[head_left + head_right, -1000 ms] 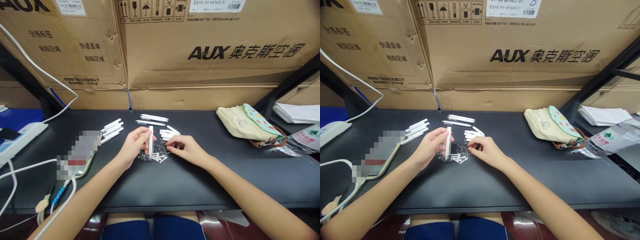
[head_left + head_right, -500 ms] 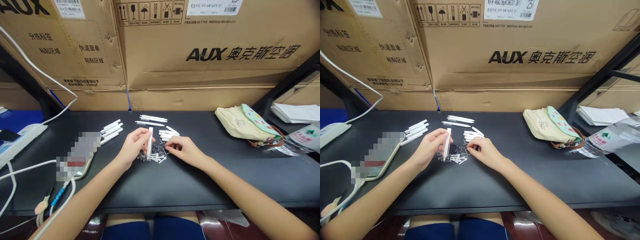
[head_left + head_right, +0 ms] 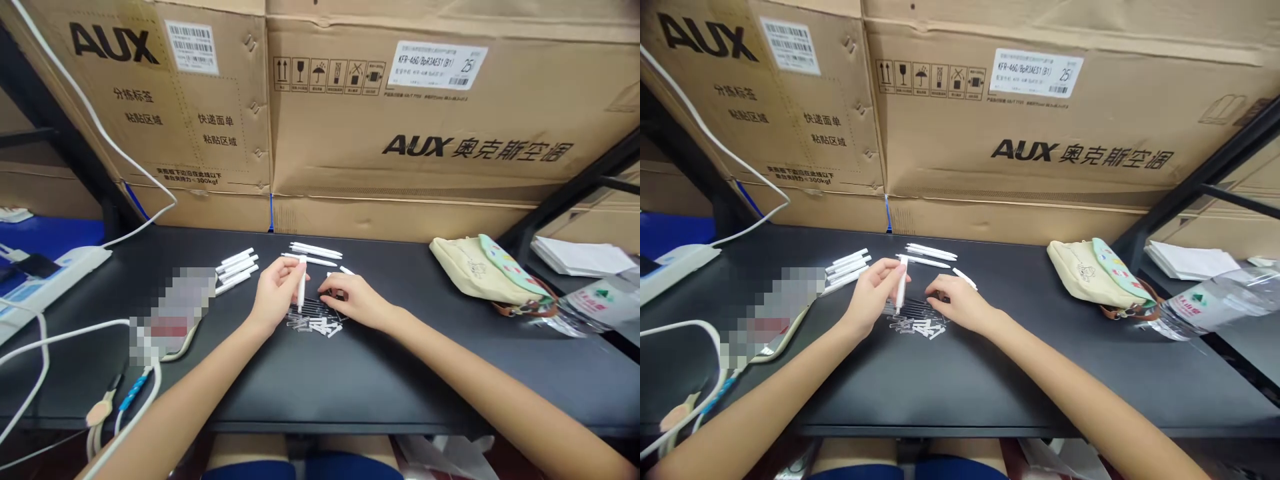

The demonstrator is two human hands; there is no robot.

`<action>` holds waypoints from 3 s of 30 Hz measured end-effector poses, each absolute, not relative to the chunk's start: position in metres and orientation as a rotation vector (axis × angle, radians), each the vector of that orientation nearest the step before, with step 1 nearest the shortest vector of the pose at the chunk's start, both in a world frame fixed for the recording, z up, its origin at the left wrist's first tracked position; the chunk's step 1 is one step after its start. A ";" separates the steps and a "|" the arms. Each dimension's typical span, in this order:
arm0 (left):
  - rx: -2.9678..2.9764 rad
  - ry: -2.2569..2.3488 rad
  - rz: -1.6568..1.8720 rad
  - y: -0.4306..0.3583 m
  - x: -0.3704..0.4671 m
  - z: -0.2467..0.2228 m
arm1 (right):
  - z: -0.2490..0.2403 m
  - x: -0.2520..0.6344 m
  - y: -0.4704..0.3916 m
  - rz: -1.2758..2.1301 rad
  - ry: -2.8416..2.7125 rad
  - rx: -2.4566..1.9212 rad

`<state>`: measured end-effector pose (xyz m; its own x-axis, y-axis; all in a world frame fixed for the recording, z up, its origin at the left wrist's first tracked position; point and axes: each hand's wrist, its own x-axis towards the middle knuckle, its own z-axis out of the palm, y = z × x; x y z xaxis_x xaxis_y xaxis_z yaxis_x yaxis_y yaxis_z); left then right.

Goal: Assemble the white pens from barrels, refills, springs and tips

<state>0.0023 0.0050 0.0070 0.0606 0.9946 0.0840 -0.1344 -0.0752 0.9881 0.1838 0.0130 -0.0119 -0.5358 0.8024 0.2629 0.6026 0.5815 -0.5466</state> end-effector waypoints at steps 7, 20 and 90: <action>1.123 1.031 1.381 0.013 -0.005 0.007 | 0.006 0.151 0.029 0.500 -2.658 -1.234; 1.013 1.066 1.541 0.010 -0.007 0.011 | 0.031 0.166 0.042 0.872 -2.153 -1.341; 1.305 0.846 0.535 -0.013 0.015 0.008 | 0.005 0.227 0.001 0.808 -2.126 -1.244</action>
